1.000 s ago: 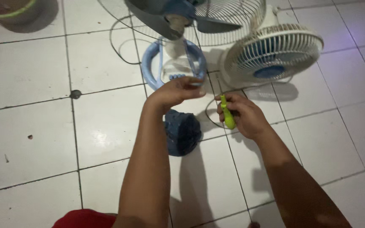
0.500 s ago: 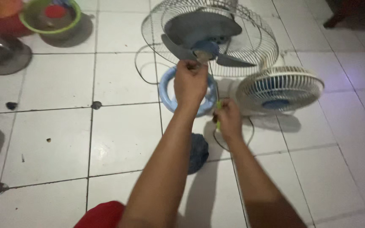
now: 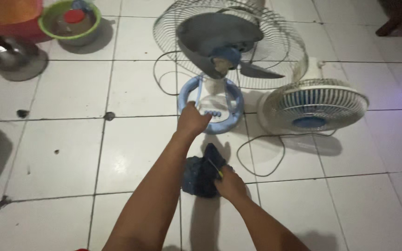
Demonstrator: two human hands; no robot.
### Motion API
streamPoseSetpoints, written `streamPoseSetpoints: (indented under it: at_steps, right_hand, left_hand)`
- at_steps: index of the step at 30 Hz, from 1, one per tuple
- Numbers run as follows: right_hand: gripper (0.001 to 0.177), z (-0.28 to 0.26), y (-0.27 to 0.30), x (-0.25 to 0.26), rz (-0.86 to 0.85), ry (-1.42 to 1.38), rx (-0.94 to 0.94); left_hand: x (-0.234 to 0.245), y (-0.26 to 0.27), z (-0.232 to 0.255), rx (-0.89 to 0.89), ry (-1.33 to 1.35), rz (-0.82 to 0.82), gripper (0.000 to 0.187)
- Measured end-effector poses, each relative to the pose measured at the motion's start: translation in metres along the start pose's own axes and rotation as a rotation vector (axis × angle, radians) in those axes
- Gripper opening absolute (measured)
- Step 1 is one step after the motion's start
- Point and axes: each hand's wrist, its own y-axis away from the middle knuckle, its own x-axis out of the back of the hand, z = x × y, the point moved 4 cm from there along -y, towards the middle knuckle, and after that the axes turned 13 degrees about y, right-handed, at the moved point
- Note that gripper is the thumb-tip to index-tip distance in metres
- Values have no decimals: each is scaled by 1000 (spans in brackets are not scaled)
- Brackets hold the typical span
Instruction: The person disassembles two pedestal fans on a tiled floor. They remove the front grilles, blades, and rear grilles from both fans using a screwdriver and their hands, placing the parts on the floor.
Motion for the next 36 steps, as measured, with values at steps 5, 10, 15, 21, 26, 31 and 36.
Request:
streamPoseSetpoints:
  at_steps: [5,10,15,21,26,31,36]
  right_hand:
    - [49,69,-7,27,215,-422,-184]
    - [37,161,21,67,743,-282,-135]
    - [45,217,44,58,679,-827,-767]
    - [70,232,53,22,837,-763,-924]
    - [73,184,9,28,680,-314,-395]
    - [87,151,-18,-4,21,-616,-434]
    - [43,195,-33,-21,178,35,-248]
  left_hand:
    - [-41,-38,-52,-132,-74,-116,90]
    - [-62,-65,-71,-81,-322,-189,120]
    - [-55,-49,-55,81,-382,-227,140]
    - [-40,-19,-64,35,-582,-191,136]
    - [-35,-1,-76,66,-545,-291,128]
    - [-25,28,-84,47,-469,-352,112]
    - [-18,55,-90,48,-488,-355,122]
